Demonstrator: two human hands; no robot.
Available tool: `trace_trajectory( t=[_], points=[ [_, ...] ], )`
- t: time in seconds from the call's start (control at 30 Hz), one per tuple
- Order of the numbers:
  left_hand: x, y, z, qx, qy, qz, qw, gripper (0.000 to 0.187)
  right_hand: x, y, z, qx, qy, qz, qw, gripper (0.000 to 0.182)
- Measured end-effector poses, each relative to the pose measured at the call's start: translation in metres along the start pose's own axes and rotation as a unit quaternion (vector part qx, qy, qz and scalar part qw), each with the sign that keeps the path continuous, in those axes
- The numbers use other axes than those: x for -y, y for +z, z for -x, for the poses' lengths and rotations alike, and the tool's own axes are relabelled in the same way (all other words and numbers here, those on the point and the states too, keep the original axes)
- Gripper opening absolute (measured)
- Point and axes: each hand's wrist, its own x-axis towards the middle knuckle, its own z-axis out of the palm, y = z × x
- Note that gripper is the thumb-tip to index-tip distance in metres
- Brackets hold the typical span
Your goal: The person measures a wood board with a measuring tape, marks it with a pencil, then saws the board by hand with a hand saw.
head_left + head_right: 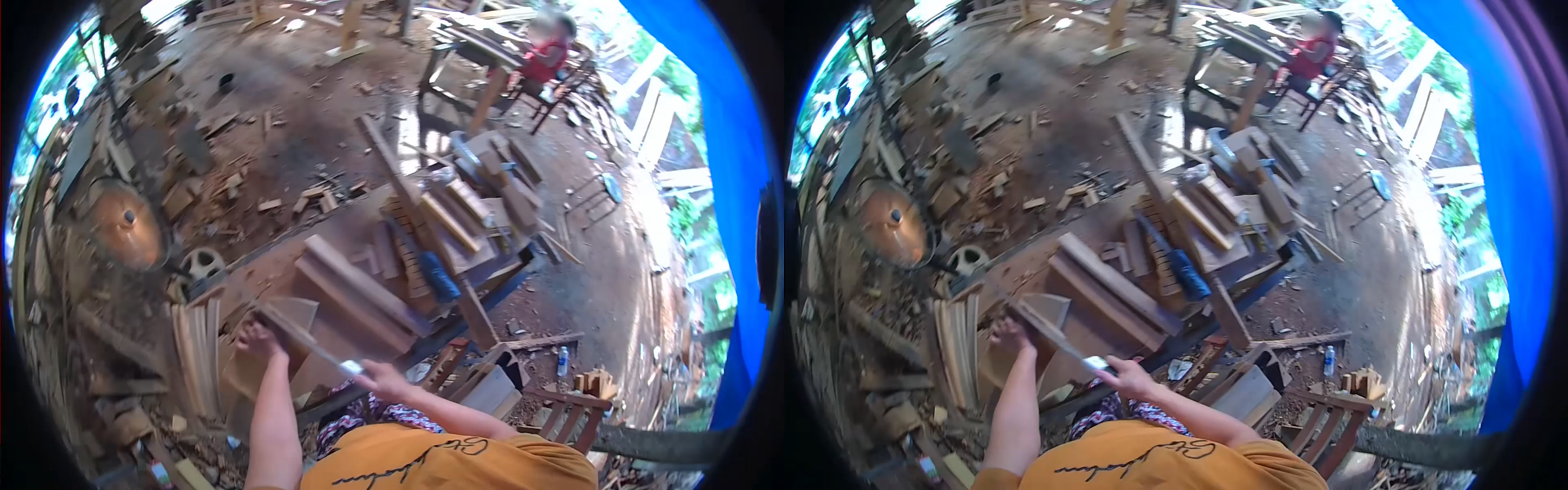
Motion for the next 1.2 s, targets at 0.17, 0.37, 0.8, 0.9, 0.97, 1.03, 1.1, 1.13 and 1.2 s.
trace_trajectory(
  t=[0.17,0.37,0.8,0.9,0.97,1.03,1.1,1.13,1.2],
  points=[
    [0.106,-0.103,-0.024,0.006,-0.123,0.540,0.833,0.033,0.026,0.020,-0.054,0.012,-0.017,0.004,1.000,0.049],
    [0.117,-0.115,-0.034,0.052,-0.060,0.580,0.811,0.032,0.025,0.009,-0.006,0.006,0.000,-0.002,1.000,0.048],
    [0.098,-0.089,-0.050,0.121,-0.089,0.667,0.730,0.040,0.035,0.028,-0.043,-0.027,0.003,0.027,0.999,0.043],
    [0.169,-0.138,-0.063,0.232,-0.104,0.655,0.711,0.032,0.024,0.006,-0.053,0.000,0.093,-0.081,0.992,0.038],
    [0.152,-0.135,-0.059,0.165,-0.170,0.600,0.764,0.041,0.018,-0.007,-0.051,-0.047,0.076,-0.080,0.993,0.040],
    [0.148,-0.131,-0.059,0.161,-0.190,0.590,0.768,0.042,0.011,-0.017,-0.047,-0.036,0.061,-0.019,0.997,0.045],
    [0.154,-0.135,-0.063,0.231,-0.157,0.599,0.751,0.040,0.017,-0.021,-0.041,-0.033,0.043,-0.012,0.998,0.045],
    [0.150,-0.132,-0.063,0.228,-0.167,0.606,0.743,0.042,0.020,-0.019,-0.038,-0.030,0.043,-0.012,0.999,0.045],
    [0.144,-0.128,-0.068,0.245,-0.177,0.600,0.741,0.045,0.024,-0.012,-0.032,-0.013,0.029,-0.011,0.999,0.045]
  ],
)
